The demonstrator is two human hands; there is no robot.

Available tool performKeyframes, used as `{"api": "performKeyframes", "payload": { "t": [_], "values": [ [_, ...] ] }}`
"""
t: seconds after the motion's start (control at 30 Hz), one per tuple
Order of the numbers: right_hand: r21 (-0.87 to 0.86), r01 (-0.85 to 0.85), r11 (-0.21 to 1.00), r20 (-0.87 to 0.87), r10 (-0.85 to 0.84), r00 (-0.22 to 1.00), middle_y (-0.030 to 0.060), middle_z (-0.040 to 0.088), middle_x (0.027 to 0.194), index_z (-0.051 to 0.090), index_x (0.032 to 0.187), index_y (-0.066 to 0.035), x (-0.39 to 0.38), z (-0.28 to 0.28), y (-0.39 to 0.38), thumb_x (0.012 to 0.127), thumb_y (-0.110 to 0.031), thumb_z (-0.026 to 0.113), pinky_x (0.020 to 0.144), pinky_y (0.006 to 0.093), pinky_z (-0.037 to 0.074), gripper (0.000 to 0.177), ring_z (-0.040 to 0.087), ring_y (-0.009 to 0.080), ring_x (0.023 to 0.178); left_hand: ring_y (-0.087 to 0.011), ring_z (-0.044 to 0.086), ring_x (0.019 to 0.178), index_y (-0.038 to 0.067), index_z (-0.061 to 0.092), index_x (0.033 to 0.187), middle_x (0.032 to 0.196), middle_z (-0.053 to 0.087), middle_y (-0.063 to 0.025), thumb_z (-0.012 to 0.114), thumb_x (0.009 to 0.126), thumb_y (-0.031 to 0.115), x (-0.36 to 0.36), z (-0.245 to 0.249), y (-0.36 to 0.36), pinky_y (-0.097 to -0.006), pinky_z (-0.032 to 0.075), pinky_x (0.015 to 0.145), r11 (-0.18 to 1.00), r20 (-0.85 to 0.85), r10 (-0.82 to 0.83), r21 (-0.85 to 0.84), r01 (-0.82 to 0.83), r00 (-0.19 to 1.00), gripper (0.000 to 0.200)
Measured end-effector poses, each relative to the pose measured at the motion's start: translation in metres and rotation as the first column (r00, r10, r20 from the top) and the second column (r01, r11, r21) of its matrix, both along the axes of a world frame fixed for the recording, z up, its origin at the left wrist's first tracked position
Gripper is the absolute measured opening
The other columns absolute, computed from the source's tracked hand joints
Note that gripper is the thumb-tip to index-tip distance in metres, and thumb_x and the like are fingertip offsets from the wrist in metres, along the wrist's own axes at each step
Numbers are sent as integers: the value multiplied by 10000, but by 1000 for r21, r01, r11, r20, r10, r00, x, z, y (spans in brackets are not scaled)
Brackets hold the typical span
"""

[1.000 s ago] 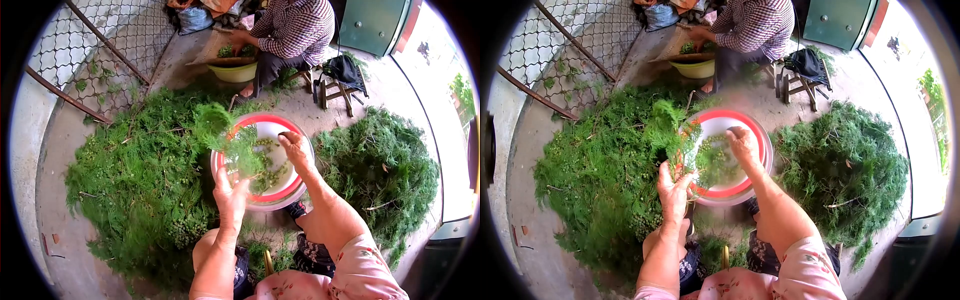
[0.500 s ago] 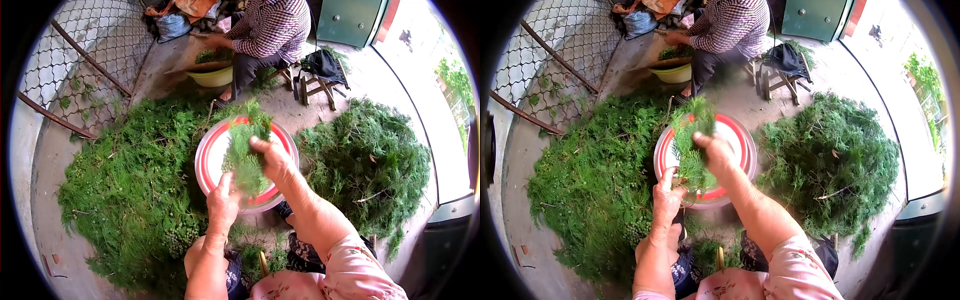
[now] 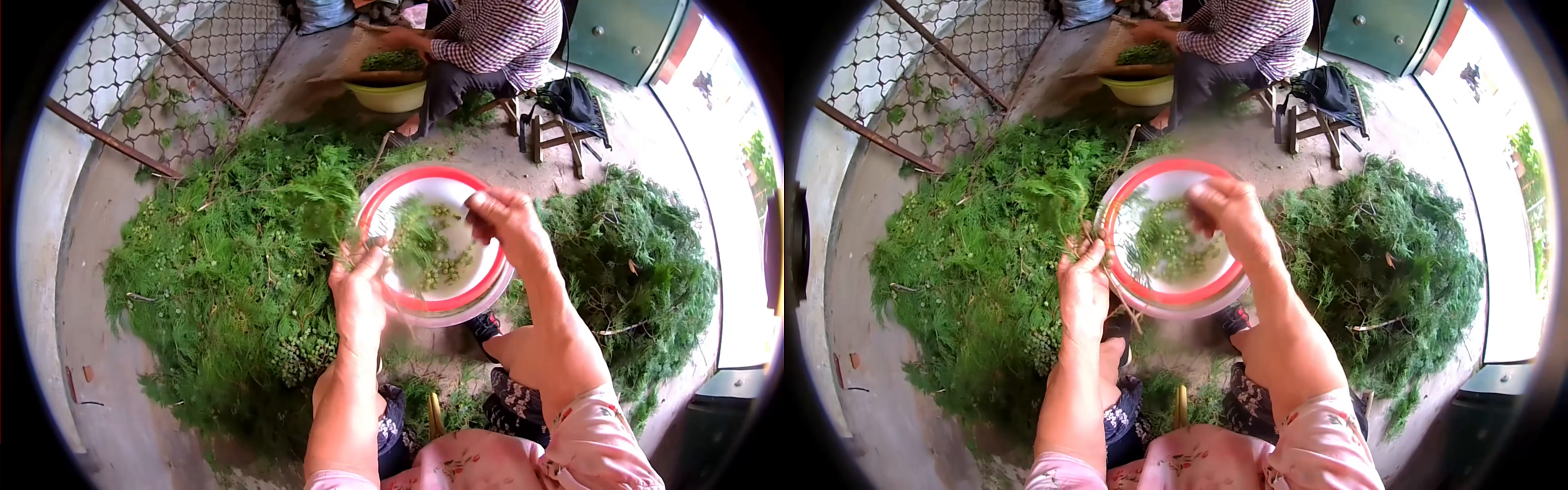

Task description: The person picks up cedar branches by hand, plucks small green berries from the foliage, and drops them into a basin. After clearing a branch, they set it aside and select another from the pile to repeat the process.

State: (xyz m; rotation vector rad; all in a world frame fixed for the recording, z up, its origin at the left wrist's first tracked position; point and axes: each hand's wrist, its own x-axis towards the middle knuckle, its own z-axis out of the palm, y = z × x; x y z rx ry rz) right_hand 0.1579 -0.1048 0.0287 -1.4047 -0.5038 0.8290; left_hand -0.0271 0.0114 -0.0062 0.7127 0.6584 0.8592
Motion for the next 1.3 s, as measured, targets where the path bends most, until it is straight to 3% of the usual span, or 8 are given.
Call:
{"api": "performKeyframes", "payload": {
  "t": [0.2,0.33,0.63,0.87,0.97,1.07,1.2,1.3],
  "values": [
    [-401,-505,764,534,643,549,140,629,707,659,828,-43,-47,-40,13,780,-348,659,647,386,489,310,604,272,643,-169,599,835,21,527,1071,954,636,-90,553,850,-17,0,-13,13,-280,472,713,993,75,91,-86,-84,993,226],
    [-473,-574,668,216,720,660,142,635,693,659,896,-38,-83,-28,17,788,-248,649,579,356,503,236,634,224,605,-180,590,837,22,456,1121,958,600,-98,570,853,12,-2,-18,16,-296,488,722,970,47,161,-192,-150,986,291],
    [-151,-317,936,682,330,652,179,584,658,617,739,-13,-62,-29,-3,749,-110,602,575,394,466,99,592,303,595,-149,556,760,42,554,1016,852,600,-72,622,837,364,-21,1,39,-287,467,728,945,5,153,-292,-144,988,375],
    [-427,96,899,311,46,949,22,586,618,664,874,-47,15,28,-69,830,-204,634,466,276,430,167,500,96,505,-137,576,820,84,488,1147,997,605,-43,648,830,335,-40,-20,40,-260,483,686,973,-105,84,-204,-104,991,435],
    [-118,531,839,193,-506,841,11,576,626,646,810,0,50,10,-134,843,-216,616,427,233,381,221,471,89,484,-111,575,798,109,537,1072,955,620,-18,638,842,310,-55,-27,41,-237,474,667,985,-110,30,-166,-48,993,321],
    [-130,795,592,380,-711,591,96,602,890,440,1259,-15,85,-21,-200,831,-220,631,474,243,455,511,571,134,616,-94,571,773,116,579,1005,923,630,-11,630,849,296,-63,-26,35,-226,463,646,992,-123,11,-123,-26,992,243],
    [-93,855,510,653,-617,439,188,642,877,534,1130,24,98,-98,-247,770,-227,661,718,367,485,457,621,291,778,-120,573,738,94,578,1011,923,634,-40,615,859,249,-77,-30,30,-249,474,631,993,-143,12,-115,-29,990,221],
    [-117,618,777,302,-565,768,56,614,715,606,995,42,39,-56,-210,800,-124,618,559,254,454,257,554,94,614,-154,587,754,68,582,1004,934,638,-83,587,878,202,-93,-33,29,-276,498,627,992,-22,-62,-110,59,998,184]
  ]
}}
